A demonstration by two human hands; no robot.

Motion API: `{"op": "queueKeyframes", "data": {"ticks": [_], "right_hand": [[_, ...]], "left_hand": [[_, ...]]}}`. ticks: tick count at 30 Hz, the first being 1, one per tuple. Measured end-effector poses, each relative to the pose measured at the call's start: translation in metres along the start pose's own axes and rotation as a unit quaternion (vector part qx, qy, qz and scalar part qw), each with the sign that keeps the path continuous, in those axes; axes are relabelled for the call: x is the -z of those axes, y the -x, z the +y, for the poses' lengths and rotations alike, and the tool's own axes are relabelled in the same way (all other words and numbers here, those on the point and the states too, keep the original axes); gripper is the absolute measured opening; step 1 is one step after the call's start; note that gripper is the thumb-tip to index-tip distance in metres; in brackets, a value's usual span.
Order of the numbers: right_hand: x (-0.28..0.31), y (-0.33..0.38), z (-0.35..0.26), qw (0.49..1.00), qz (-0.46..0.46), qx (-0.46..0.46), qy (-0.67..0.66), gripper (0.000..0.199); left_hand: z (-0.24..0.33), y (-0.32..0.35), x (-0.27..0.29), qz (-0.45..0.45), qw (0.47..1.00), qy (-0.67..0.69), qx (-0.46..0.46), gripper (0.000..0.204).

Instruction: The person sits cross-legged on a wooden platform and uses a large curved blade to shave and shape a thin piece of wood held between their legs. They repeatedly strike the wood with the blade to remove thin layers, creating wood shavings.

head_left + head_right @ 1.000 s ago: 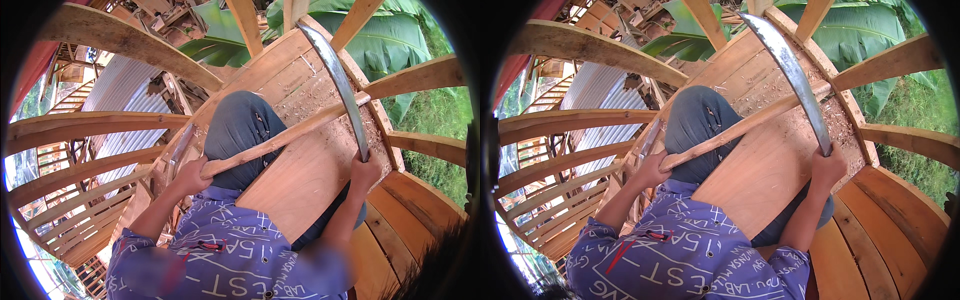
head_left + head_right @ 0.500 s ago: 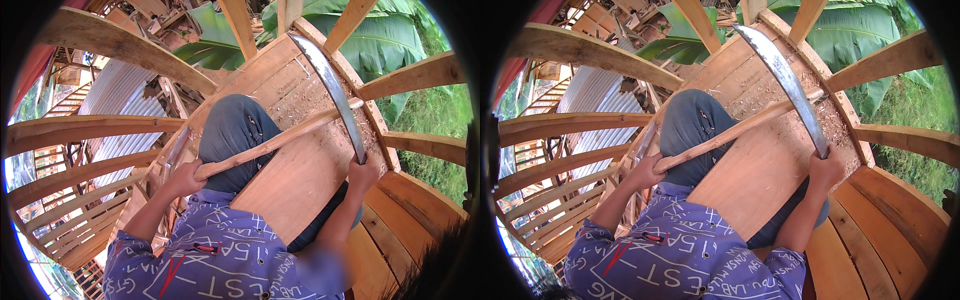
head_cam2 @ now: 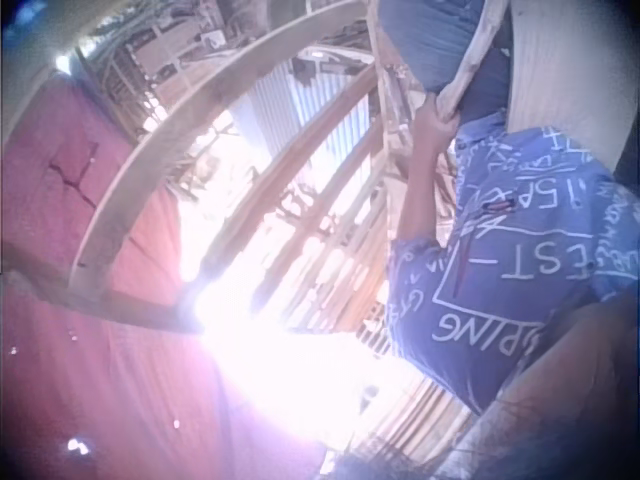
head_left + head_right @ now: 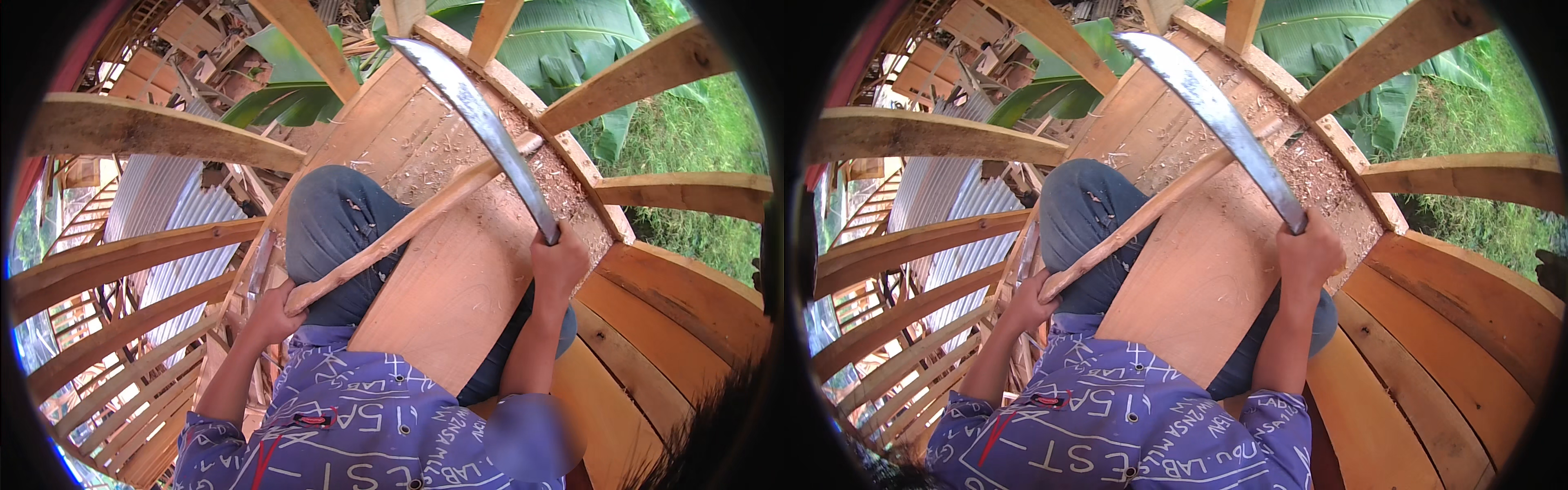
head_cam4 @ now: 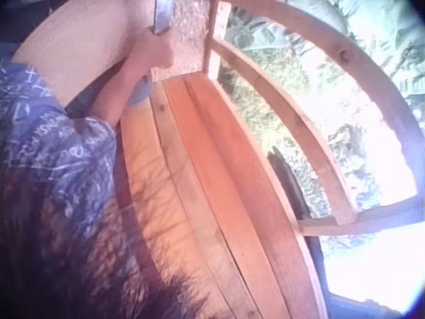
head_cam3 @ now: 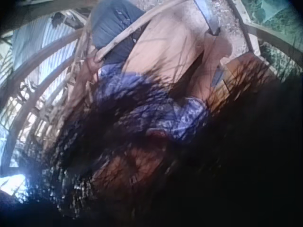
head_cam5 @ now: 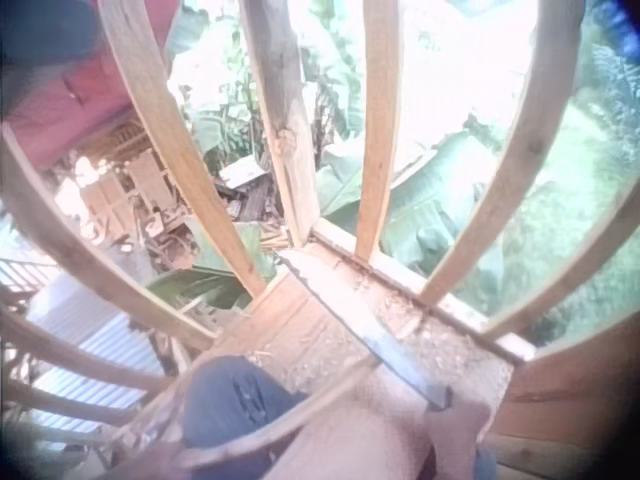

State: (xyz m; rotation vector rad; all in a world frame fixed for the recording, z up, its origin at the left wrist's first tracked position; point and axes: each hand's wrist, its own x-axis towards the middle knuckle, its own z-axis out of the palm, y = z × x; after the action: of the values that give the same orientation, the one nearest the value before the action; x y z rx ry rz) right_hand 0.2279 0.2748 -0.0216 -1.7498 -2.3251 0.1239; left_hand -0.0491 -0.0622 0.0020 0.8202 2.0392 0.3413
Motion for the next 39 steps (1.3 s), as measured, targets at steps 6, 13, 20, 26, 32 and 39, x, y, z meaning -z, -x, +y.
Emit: {"op": "queueKeyframes", "data": {"ticks": [6, 13, 20, 26, 32, 39], "right_hand": [[-0.006, 0.006, -0.017, 0.984, 0.032, 0.105, -0.141, 0.012], [-0.008, -0.012, 0.035, 0.999, 0.037, -0.01, -0.033, 0.01], [-0.001, 0.013, -0.027, 0.982, -0.022, 0.117, -0.149, 0.016], [-0.015, -0.017, 0.031, 0.999, 0.015, -0.014, -0.042, 0.014], [-0.009, 0.003, -0.001, 0.991, 0.013, 0.031, -0.13, 0.016], [-0.018, -0.009, 0.024, 0.995, 0.066, 0.061, -0.034, 0.011]], "left_hand": [[-0.001, 0.004, -0.009, 0.032, 0.999, 0.019, -0.006, 0.041], [0.016, 0.003, -0.008, 0.041, 0.998, -0.036, 0.015, 0.041], [-0.001, 0.006, -0.01, 0.046, 0.999, -0.015, 0.001, 0.047], [-0.003, 0.006, -0.008, 0.028, 0.999, -0.022, 0.018, 0.048], [-0.011, 0.006, -0.016, 0.05, 0.999, -0.009, -0.011, 0.048], [-0.006, 0.007, -0.012, 0.048, 0.999, -0.026, -0.004, 0.049]]}}
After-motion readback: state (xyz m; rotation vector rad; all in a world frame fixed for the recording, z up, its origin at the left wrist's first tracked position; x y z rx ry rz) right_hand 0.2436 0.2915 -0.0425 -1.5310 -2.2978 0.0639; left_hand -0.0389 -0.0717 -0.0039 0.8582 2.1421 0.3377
